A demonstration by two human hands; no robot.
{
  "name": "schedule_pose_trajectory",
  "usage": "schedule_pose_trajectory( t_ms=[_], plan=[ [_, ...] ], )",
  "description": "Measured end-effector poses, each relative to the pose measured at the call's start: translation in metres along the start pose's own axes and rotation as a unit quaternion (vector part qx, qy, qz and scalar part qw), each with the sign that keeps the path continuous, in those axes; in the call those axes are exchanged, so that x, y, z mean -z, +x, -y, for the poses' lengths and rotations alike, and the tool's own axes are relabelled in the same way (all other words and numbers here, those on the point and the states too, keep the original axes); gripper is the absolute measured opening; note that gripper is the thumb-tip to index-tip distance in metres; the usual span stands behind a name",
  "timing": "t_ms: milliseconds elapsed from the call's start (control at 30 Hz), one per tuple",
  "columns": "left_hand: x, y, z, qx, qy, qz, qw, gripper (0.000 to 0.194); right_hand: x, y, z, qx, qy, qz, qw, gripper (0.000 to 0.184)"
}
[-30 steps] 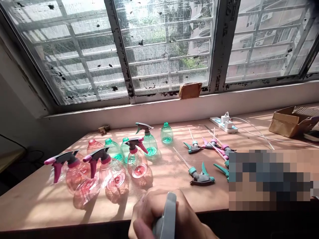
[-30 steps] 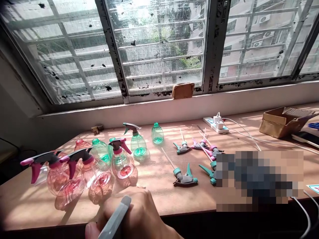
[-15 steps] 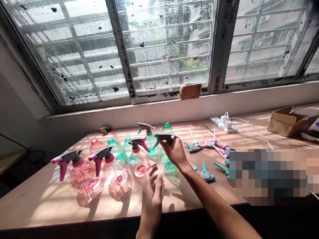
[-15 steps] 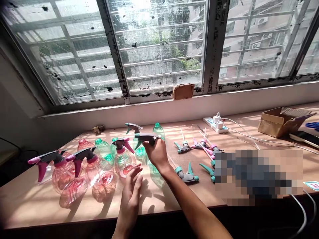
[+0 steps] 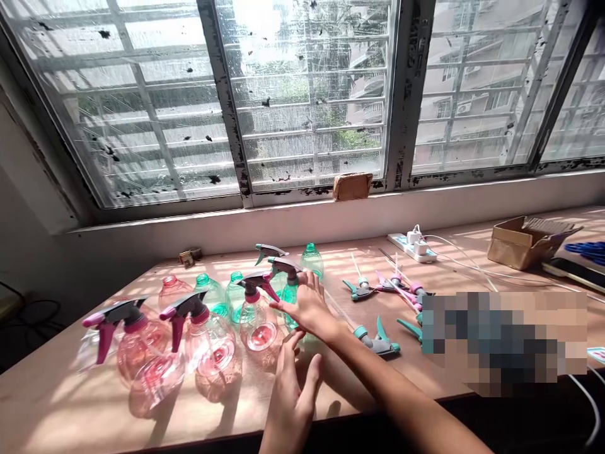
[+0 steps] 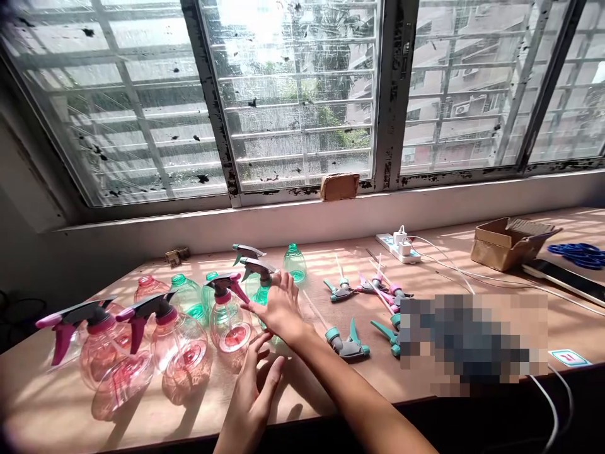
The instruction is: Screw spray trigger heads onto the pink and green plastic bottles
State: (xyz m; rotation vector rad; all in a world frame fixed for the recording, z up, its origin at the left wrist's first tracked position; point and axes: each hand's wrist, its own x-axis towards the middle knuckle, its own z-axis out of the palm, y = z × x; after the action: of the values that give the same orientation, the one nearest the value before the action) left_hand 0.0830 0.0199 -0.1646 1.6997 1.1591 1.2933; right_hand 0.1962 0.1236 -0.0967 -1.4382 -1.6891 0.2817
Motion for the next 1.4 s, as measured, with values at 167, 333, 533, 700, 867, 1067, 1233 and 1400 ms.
schedule_pose_trajectory(
  t_ms=[167, 333, 533, 700, 867, 1067, 1233, 1400],
  plan=[
    [-0.002, -0.001, -0.006, 0.012, -0.029, -0.018, 0.999, 0.05, 0.058, 0.024, -0.023, 0.015, -0.141, 0.112, 0.984, 0.099],
    [-0.001, -0.004, -0.011, 0.007, 0.003, 0.006, 1.0, 0.05, 0.078, 0.089, -0.049, 0.032, -0.184, 0.083, 0.979, 0.067],
    [0.001, -0.007, -0.016, 0.026, -0.025, 0.021, 0.999, 0.048, 0.057, 0.102, -0.062, 0.078, -0.204, 0.07, 0.973, 0.042],
    [0.001, -0.007, -0.017, 0.043, -0.054, 0.028, 0.997, 0.047, 0.075, 0.072, -0.064, 0.077, -0.2, -0.002, 0.977, 0.024],
    [0.0, -0.004, -0.011, 0.005, -0.034, 0.016, 0.999, 0.045, 0.128, -0.007, -0.072, 0.1, -0.152, -0.093, 0.979, 0.025],
    [0.0, -0.005, -0.005, -0.045, -0.031, 0.041, 0.998, 0.096, 0.116, -0.15, -0.093, 0.142, 0.132, -0.202, 0.96, 0.004],
    [0.011, -0.003, -0.002, -0.03, -0.023, 0.136, 0.99, 0.094, 0.09, -0.172, -0.107, 0.128, 0.175, -0.099, 0.971, 0.008],
    [0.01, 0.0, -0.004, 0.021, -0.09, 0.008, 0.996, 0.09, 0.096, -0.156, -0.114, 0.126, -0.017, -0.094, 0.987, 0.044]
  ],
)
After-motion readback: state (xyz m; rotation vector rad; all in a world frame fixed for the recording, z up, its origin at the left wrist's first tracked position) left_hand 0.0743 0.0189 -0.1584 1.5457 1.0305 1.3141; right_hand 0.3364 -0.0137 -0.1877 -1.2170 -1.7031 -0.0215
